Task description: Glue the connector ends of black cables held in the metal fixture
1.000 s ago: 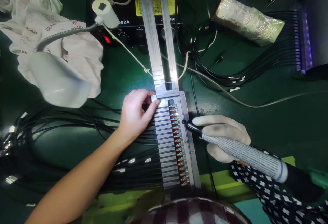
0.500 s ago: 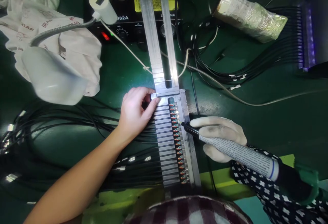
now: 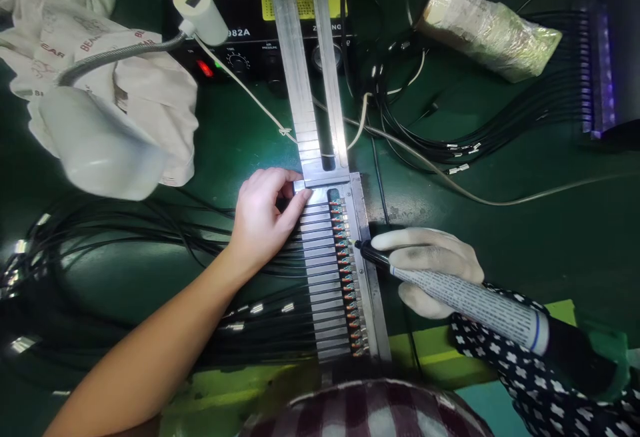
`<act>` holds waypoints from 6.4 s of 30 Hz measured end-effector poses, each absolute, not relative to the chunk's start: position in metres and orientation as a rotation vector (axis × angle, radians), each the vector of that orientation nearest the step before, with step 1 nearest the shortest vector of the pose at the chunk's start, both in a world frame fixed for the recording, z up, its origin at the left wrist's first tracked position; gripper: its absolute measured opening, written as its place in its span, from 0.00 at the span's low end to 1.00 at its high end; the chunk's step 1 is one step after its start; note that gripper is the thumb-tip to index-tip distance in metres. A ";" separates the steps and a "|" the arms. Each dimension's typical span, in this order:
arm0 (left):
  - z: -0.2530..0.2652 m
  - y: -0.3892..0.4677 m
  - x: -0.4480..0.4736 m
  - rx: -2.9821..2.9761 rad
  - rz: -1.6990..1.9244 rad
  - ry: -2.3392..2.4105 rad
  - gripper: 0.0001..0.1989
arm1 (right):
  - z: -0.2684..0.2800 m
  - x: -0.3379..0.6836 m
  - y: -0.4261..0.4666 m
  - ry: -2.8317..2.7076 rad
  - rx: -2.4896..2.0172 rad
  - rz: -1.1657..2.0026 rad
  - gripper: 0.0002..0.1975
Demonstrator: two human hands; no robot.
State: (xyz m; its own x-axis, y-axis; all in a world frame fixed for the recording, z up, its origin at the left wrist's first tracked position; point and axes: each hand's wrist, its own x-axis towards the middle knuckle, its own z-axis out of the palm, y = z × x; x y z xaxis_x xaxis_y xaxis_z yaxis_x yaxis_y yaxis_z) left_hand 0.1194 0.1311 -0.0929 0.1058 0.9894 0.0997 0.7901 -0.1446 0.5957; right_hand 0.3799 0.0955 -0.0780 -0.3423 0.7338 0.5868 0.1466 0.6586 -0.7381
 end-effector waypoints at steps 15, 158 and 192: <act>-0.093 0.131 0.119 1.996 0.700 1.732 0.09 | -0.083 0.383 0.095 -1.825 -0.664 0.745 0.16; -0.097 0.133 0.122 2.025 0.704 1.744 0.09 | -0.075 0.395 0.060 -1.859 -0.745 0.863 0.09; -0.095 0.131 0.122 2.069 0.670 1.745 0.09 | -0.073 0.399 0.054 -1.899 -0.763 0.867 0.09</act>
